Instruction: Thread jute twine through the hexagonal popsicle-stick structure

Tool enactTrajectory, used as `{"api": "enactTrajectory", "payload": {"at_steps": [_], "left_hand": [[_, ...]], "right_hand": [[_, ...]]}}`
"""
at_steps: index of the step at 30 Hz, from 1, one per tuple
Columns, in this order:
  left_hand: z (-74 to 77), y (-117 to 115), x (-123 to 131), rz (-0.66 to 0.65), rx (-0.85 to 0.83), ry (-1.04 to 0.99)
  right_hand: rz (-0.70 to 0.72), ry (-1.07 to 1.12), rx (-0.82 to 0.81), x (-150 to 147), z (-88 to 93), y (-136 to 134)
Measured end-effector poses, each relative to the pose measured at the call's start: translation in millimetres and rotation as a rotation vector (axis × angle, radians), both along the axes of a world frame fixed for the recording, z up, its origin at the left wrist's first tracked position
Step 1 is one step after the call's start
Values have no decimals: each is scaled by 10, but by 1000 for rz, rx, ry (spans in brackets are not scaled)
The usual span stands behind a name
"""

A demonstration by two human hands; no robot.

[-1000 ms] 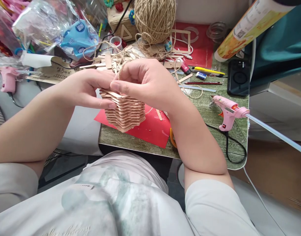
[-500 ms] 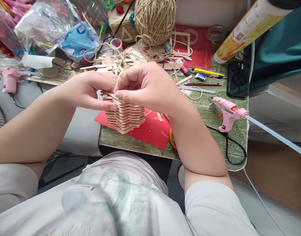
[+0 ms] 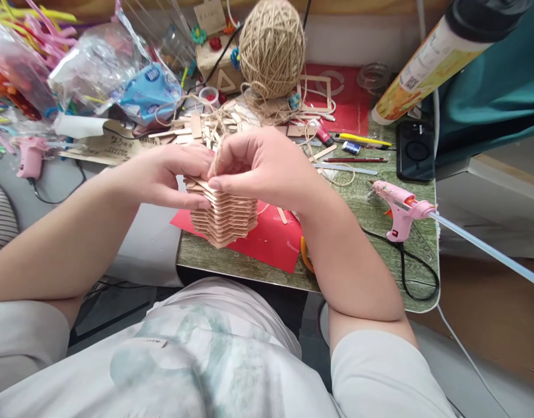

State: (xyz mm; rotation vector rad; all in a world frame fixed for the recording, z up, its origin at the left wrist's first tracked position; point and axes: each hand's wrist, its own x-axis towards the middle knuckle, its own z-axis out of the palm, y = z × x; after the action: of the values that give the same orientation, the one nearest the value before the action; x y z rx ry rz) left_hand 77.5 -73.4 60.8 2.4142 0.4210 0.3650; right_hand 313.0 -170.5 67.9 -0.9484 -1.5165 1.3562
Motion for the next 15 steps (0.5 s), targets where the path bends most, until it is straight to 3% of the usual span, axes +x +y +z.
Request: {"api": "enactTrajectory", "payload": {"at_steps": [2, 4, 9, 15], "left_hand": [[62, 26, 5, -162, -73, 62], [96, 43, 8, -205, -98, 79], [88, 43, -10, -119, -44, 76], [42, 45, -70, 27, 25, 15]], "right_hand": [[20, -2, -26, -2, 1, -2], [31, 6, -41, -7, -6, 1], [24, 8, -35, -12, -36, 14], [-103, -9, 33, -32, -96, 42]]}}
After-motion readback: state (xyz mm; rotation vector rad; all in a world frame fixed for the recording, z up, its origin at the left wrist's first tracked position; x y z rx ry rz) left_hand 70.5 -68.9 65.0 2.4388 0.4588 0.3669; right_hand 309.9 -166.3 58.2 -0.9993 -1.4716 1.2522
